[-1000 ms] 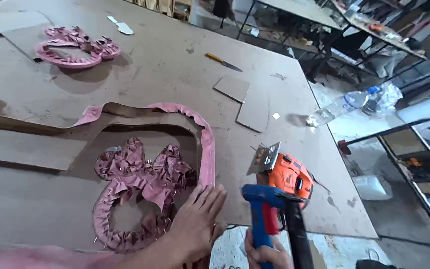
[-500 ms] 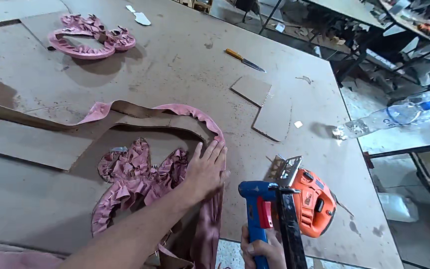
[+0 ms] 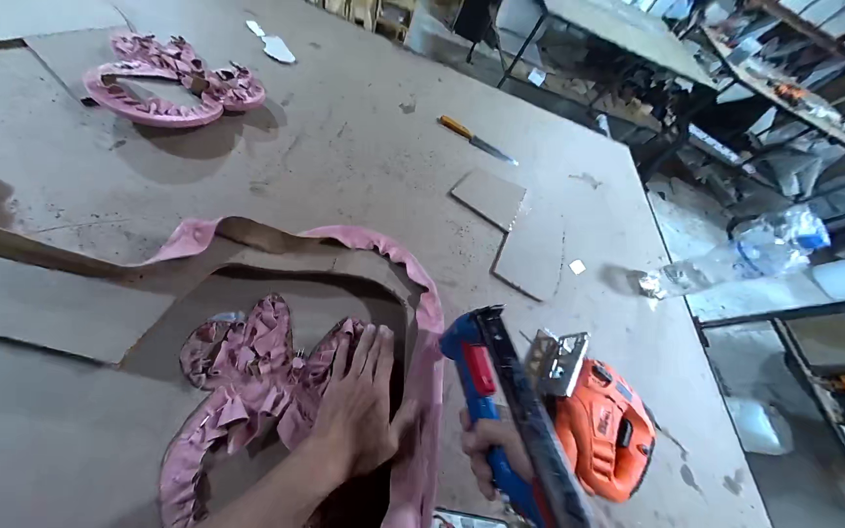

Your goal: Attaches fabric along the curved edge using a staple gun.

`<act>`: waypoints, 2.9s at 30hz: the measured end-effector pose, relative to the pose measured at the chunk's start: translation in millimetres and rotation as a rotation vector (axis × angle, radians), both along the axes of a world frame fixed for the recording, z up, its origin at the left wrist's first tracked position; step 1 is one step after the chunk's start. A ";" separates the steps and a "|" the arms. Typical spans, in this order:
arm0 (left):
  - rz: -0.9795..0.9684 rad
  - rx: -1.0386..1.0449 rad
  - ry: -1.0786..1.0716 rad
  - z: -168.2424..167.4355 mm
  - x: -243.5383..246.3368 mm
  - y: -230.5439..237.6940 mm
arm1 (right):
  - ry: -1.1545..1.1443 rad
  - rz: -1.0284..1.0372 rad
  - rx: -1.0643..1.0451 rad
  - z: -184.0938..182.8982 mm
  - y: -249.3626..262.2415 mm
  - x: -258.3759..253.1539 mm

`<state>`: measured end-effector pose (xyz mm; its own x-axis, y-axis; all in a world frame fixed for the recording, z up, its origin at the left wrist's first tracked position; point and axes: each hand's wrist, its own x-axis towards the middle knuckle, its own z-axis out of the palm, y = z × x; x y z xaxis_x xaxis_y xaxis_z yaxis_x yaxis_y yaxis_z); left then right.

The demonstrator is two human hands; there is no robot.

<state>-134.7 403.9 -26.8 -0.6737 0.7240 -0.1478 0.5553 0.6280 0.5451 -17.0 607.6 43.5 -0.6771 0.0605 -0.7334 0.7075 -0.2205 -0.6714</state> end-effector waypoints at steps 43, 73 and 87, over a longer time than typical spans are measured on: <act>0.040 0.080 0.010 26.8 -77.1 42.1 | -0.041 0.330 -0.006 -27.4 87.1 -111.9; -0.086 0.057 0.233 32.9 -127.1 33.9 | 0.019 0.040 -0.185 21.0 26.6 -86.2; 0.061 0.422 0.256 3.1 -130.6 -14.6 | -0.030 0.288 -0.164 -8.3 20.6 -194.5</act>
<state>-265.3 389.3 -23.7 -0.6932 0.6431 0.3254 0.6736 0.4175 0.6099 -211.6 628.2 35.2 -0.6273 -0.2508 -0.7373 0.7753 -0.1117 -0.6217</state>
